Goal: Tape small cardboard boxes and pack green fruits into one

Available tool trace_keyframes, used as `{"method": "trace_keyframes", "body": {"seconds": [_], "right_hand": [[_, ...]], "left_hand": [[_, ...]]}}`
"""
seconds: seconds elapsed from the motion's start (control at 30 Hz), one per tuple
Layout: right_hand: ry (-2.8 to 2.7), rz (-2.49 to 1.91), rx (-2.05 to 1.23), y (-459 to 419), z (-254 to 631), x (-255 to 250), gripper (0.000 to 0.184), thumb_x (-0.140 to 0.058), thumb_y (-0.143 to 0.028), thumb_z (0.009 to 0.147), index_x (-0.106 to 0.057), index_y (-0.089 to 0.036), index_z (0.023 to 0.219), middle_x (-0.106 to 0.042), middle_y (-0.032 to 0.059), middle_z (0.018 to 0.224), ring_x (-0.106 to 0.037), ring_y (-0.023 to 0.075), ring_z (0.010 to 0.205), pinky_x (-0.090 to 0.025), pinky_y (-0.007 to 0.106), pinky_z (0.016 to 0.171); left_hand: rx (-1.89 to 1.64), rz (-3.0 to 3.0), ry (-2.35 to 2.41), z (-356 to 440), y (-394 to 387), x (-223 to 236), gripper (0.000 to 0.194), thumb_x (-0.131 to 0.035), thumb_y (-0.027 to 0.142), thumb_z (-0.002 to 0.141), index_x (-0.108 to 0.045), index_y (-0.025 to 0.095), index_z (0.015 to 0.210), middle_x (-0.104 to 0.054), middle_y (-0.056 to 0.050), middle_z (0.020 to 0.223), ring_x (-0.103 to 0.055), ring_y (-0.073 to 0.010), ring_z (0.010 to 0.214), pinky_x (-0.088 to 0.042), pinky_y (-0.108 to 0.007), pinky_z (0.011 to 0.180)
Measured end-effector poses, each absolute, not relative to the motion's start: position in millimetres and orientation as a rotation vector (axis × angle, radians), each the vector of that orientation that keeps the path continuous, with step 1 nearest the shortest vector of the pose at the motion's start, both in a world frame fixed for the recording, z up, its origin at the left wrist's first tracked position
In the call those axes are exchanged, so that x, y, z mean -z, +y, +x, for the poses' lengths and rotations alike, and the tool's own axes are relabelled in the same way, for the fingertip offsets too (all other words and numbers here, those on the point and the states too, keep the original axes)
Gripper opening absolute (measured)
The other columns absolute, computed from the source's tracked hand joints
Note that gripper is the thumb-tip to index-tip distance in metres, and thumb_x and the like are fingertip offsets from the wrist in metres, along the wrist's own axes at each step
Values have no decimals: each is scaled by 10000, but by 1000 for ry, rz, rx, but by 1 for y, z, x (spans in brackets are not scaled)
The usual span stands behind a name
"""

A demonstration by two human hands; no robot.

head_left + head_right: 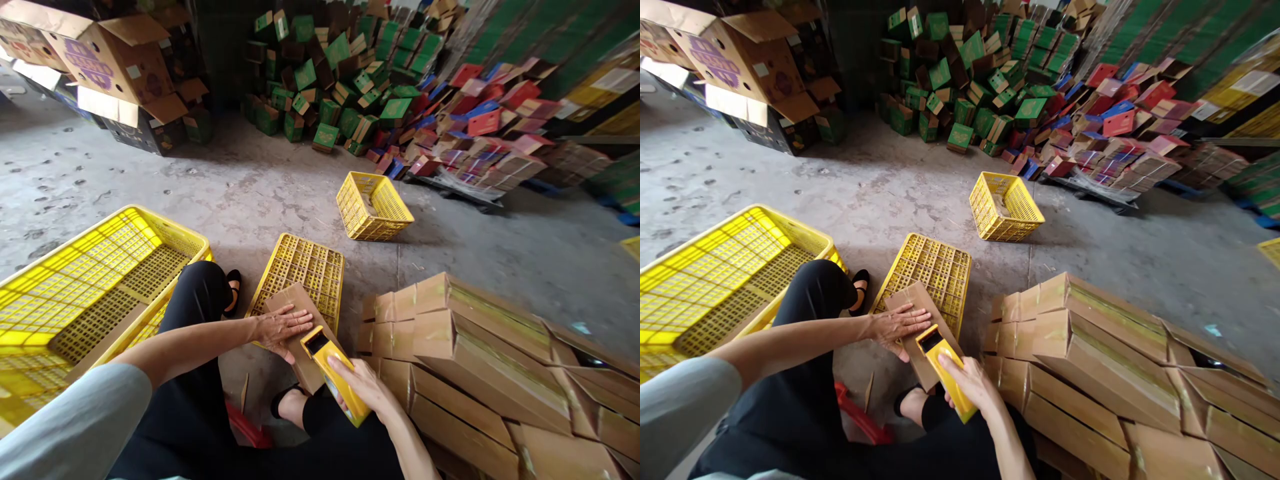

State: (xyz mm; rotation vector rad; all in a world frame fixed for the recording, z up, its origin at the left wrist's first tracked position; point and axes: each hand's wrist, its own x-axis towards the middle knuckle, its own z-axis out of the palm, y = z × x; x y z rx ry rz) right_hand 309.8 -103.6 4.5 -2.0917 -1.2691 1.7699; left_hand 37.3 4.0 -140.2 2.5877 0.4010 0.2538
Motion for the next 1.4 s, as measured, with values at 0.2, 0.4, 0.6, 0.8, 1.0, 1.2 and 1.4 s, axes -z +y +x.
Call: {"method": "trace_keyframes", "body": {"seconds": [0.2,0.4,0.6,0.8,1.0,1.2,1.4], "right_hand": [[-1220,-2097,-1766,-110,316,-1,536,-623,-722,926,-630,-187,903,-715,37,568,-687,178,475,-529,218,450],[-1243,-2087,-1785,-109,318,4,554,-615,-723,929,-644,-171,923,-718,48,564,-684,179,465,-541,226,451],[-1235,-2112,-1797,-108,318,7,546,-602,-713,936,-639,-169,914,-723,60,567,-687,183,471,-547,231,451],[-1230,-2119,-1824,-116,327,7,571,-620,-772,884,-615,-202,862,-720,53,562,-709,199,487,-557,239,468],[-1201,-2167,-1817,-125,339,4,579,-650,-778,855,-621,-201,892,-723,44,565,-711,196,494,-543,231,468],[-1164,-2101,-1785,-133,332,2,564,-632,-771,878,-604,-208,885,-714,28,570,-696,183,497,-541,231,477],[-1161,-2016,-1757,-122,309,-6,526,-624,-727,918,-628,-202,879,-709,28,570,-693,180,492,-534,227,475]], "left_hand": [[-198,2656,467,44,-5,137,1077,-487,824,937,-125,186,1726,-151,-217,1762,-174,-415,1634,-121,-612,1298],[-235,2713,386,53,-13,134,1097,-450,812,958,-74,122,1724,-171,-220,1757,-169,-391,1639,-142,-555,1316],[-211,2671,296,49,-2,135,1069,-458,784,978,-37,146,1726,-158,-200,1762,-180,-356,1642,-169,-496,1314],[-207,2601,306,50,-2,136,1050,-484,801,956,-104,198,1728,-206,-168,1759,-224,-338,1634,-193,-477,1305],[-184,2611,315,52,-3,138,1069,-444,835,951,-104,186,1729,-190,-179,1762,-226,-358,1632,-177,-495,1303],[-170,2621,341,52,-6,138,1052,-475,808,954,-145,171,1723,-174,-181,1766,-192,-358,1640,-161,-517,1311],[-88,2626,355,37,18,128,1004,-450,773,982,-169,149,1717,-199,-200,1757,-205,-378,1633,-94,-602,1311]]}}
